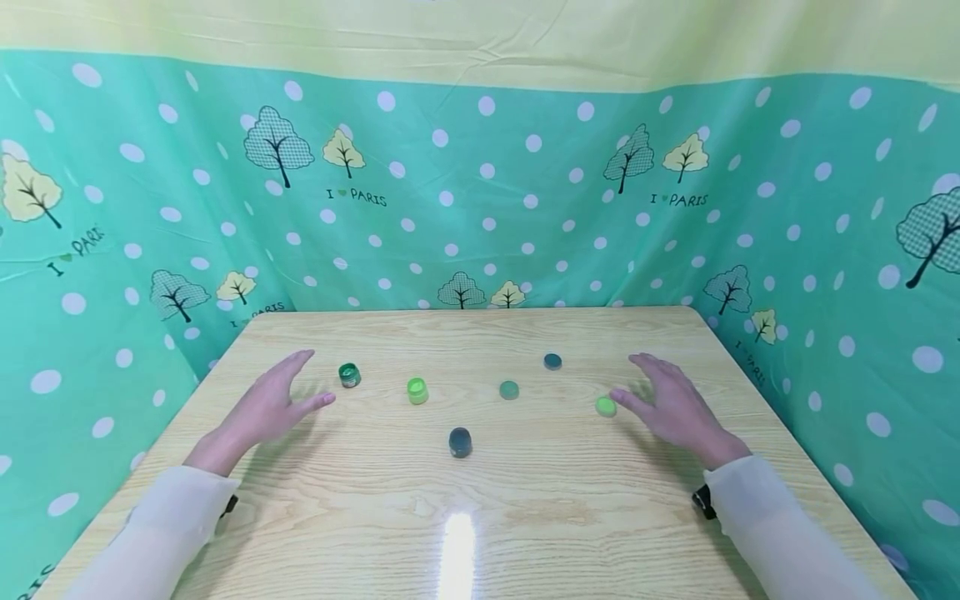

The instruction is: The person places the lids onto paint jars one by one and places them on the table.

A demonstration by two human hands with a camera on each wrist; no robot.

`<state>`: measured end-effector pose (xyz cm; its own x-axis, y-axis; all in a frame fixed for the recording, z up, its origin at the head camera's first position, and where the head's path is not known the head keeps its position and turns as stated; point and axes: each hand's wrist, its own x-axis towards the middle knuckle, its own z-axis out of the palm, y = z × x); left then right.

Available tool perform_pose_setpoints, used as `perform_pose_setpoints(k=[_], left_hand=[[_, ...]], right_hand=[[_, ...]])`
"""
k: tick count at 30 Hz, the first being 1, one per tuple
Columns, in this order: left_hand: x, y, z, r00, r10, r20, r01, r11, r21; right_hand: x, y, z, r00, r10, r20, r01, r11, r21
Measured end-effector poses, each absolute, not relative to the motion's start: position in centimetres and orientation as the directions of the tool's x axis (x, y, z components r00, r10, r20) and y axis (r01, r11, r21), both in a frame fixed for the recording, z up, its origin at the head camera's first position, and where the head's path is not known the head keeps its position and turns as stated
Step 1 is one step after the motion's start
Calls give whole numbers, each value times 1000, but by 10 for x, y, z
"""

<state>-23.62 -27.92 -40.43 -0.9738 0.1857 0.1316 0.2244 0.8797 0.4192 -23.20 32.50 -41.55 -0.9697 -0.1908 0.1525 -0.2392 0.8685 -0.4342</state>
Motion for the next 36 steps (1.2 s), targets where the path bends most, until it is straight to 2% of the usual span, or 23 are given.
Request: perform_pose_setpoints(k=[12, 27, 36], left_hand=[[-244, -277, -408, -977, 170, 131, 212, 859, 467], [-260, -275, -412, -982, 133, 137, 187, 819, 543], [-270, -272, -413, -987, 124, 101, 160, 796, 583]], right_hand=[[-231, 314, -416, -966, -203, 157, -255, 837, -485], [-231, 300, -414, -951, -207, 229, -300, 794, -528], [-230, 290, -413, -949, -198, 247, -307, 765, -566]])
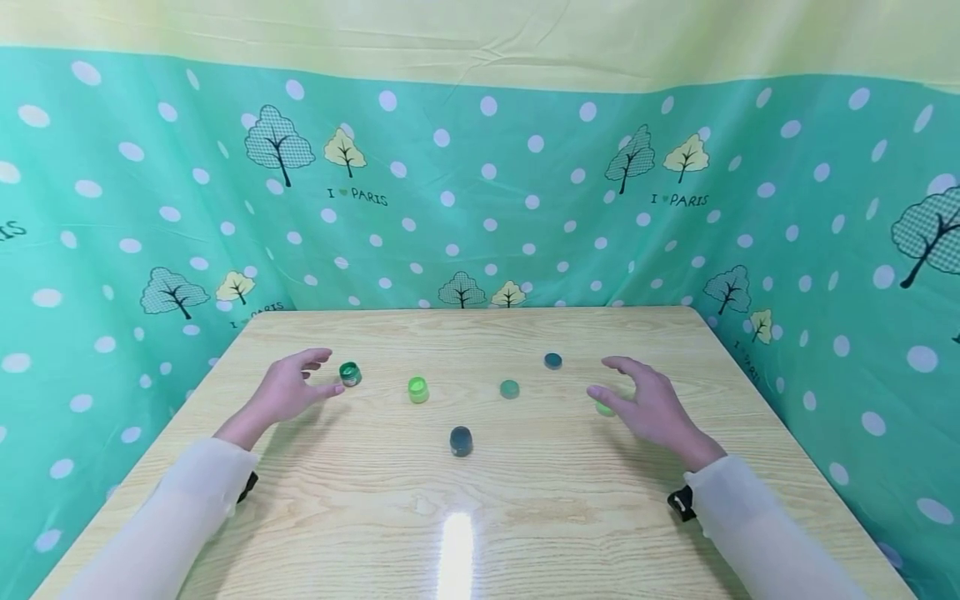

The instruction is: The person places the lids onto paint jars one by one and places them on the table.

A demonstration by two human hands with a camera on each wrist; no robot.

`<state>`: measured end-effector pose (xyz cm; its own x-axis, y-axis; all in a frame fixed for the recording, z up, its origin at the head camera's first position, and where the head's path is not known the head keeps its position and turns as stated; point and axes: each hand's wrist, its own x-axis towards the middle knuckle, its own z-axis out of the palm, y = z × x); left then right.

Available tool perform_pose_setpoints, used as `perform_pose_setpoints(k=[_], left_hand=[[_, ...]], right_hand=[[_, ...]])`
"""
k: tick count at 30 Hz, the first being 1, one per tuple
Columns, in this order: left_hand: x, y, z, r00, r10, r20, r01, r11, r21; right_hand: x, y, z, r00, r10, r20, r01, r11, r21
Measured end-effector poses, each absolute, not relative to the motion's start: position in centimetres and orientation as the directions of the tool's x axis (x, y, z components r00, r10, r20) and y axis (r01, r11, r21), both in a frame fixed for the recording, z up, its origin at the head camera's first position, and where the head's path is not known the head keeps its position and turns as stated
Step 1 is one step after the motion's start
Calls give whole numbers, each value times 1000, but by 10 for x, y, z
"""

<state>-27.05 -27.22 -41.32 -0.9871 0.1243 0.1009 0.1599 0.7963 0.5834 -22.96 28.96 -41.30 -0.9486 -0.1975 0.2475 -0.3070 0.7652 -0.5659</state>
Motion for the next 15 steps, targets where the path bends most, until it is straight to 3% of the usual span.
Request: perform_pose_setpoints(k=[15], left_hand=[[-287, -264, -419, -997, 80, 8, 67, 769, 635]], right_hand=[[-227, 280, -413, -952, -170, 256, -292, 757, -584]])
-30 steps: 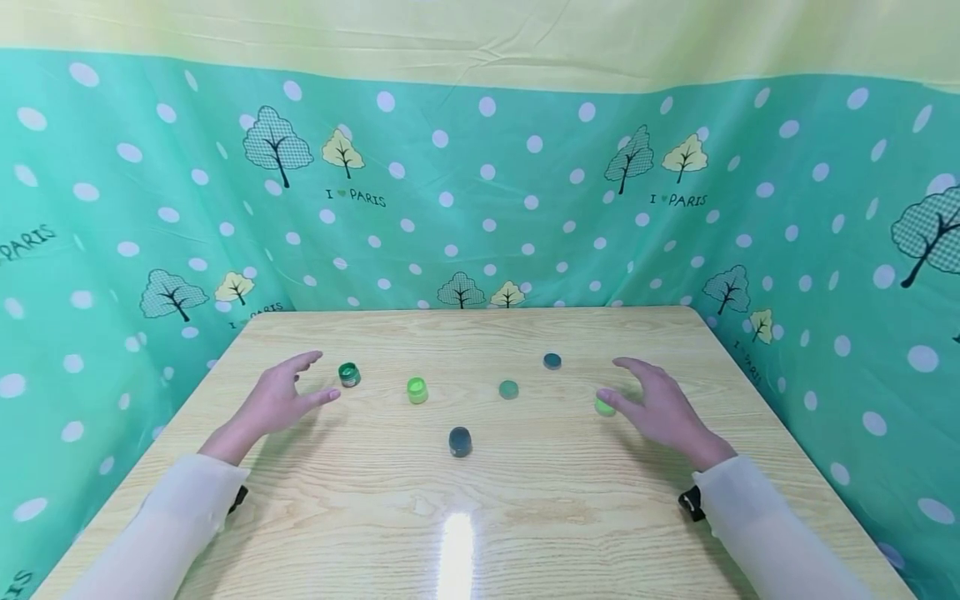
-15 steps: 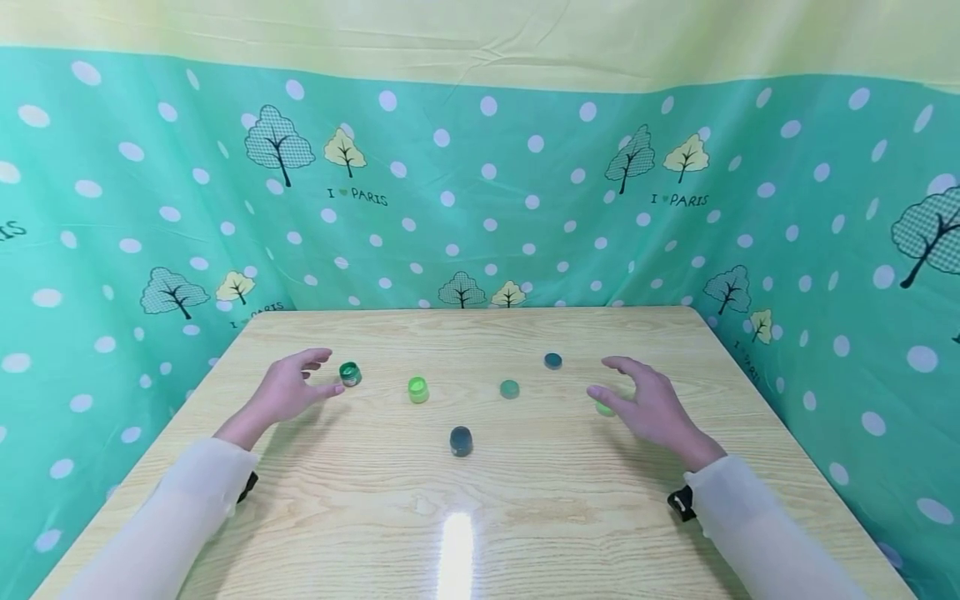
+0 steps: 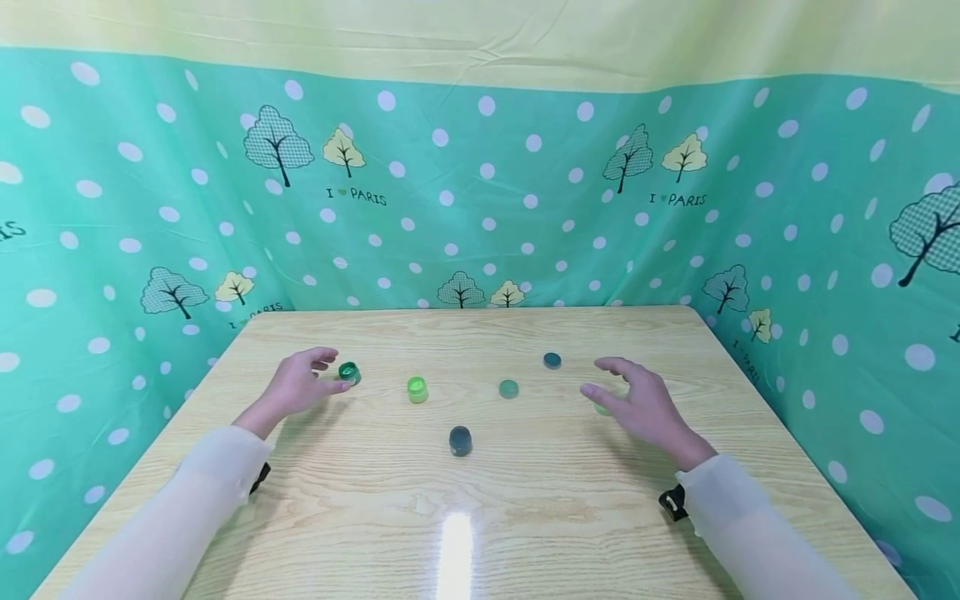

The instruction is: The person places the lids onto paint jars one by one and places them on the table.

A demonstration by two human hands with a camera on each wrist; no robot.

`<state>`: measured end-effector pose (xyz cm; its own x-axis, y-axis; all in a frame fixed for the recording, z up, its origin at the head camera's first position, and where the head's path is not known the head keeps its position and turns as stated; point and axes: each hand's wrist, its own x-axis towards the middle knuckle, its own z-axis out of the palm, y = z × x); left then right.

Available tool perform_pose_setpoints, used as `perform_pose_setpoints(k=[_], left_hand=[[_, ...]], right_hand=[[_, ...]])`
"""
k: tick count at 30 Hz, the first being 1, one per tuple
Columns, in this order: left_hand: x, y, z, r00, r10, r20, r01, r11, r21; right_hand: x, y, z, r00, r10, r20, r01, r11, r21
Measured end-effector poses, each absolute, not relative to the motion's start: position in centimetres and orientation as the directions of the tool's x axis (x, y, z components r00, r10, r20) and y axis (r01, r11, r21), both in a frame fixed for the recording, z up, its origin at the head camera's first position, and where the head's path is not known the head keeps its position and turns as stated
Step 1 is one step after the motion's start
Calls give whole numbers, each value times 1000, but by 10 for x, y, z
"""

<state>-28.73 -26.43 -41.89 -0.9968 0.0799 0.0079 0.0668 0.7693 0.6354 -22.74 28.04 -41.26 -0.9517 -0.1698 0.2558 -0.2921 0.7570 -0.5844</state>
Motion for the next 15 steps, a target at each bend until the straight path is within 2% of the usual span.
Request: perform_pose_setpoints(k=[8, 15], left_hand=[[-295, -261, -419, -998, 48, -48, 5, 753, 658], [-301, -257, -420, -997, 62, -51, 13, 751, 660]], right_hand=[[-225, 276, -409, -957, -157, 246, -277, 749, -601], [-227, 274, -411, -954, -156, 255, -284, 737, -613]])
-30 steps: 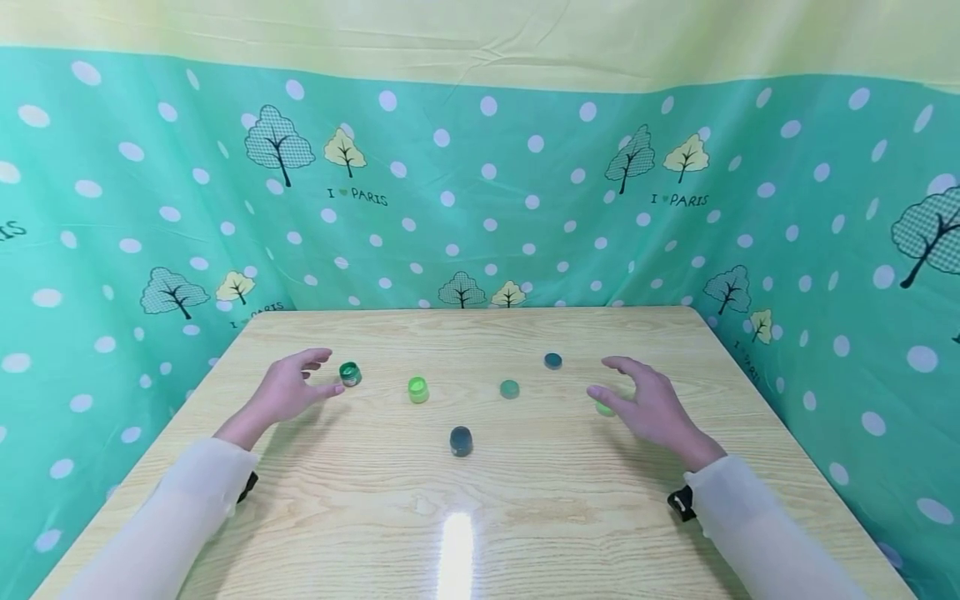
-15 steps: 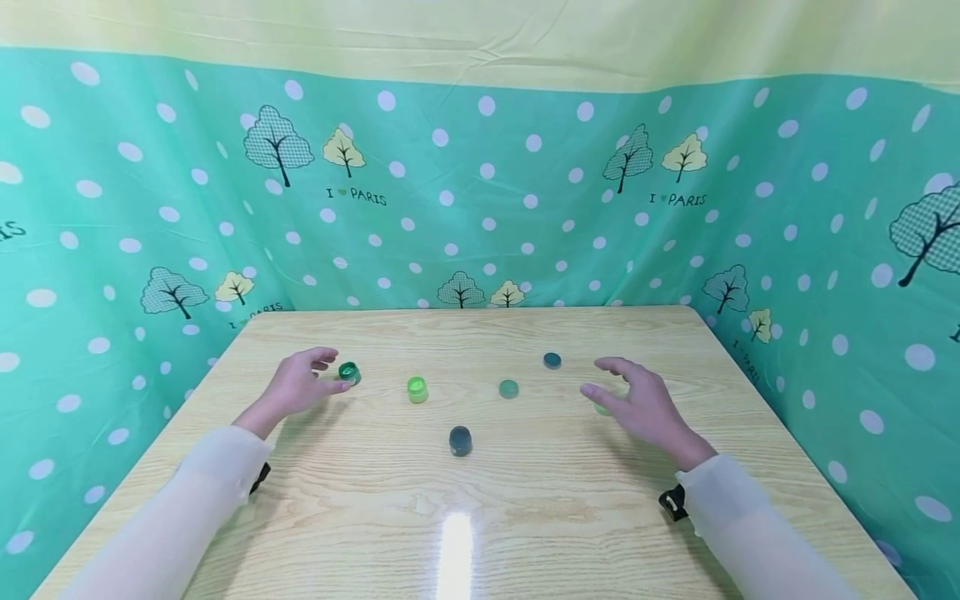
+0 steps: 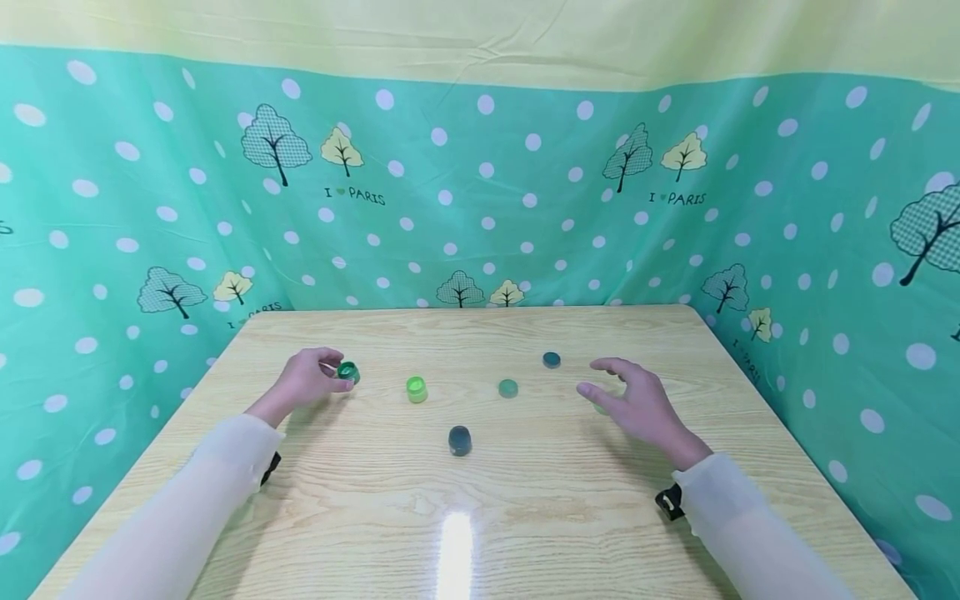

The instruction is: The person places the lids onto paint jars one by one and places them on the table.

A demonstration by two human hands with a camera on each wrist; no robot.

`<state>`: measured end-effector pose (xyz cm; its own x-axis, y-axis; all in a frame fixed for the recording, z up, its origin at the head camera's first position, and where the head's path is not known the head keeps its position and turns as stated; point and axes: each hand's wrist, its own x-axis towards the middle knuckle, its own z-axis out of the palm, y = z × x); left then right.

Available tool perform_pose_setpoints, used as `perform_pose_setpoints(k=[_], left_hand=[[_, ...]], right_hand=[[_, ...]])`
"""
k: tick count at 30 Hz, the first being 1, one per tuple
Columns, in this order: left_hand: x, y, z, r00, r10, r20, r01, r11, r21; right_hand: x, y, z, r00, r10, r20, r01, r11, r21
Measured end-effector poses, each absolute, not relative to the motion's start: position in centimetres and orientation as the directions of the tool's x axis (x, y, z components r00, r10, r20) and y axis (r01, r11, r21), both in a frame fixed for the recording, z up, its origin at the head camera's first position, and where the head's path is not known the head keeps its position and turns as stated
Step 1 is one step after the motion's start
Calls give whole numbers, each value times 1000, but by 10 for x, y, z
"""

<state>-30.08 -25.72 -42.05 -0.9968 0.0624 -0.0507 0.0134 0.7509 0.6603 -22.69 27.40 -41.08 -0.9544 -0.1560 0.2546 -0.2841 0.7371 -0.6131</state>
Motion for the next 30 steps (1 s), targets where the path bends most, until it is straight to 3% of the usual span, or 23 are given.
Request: perform_pose_setpoints(k=[15, 30], left_hand=[[-310, -247, -424, -993, 16, -113, -60, 773, 632], [-310, -246, -426, -996, -7, -84, -56, 796, 603]], right_hand=[[-227, 268, -412, -964, -146, 224, -258, 726, -638], [-231, 256, -416, -956, -173, 237, -288, 706, -647]])
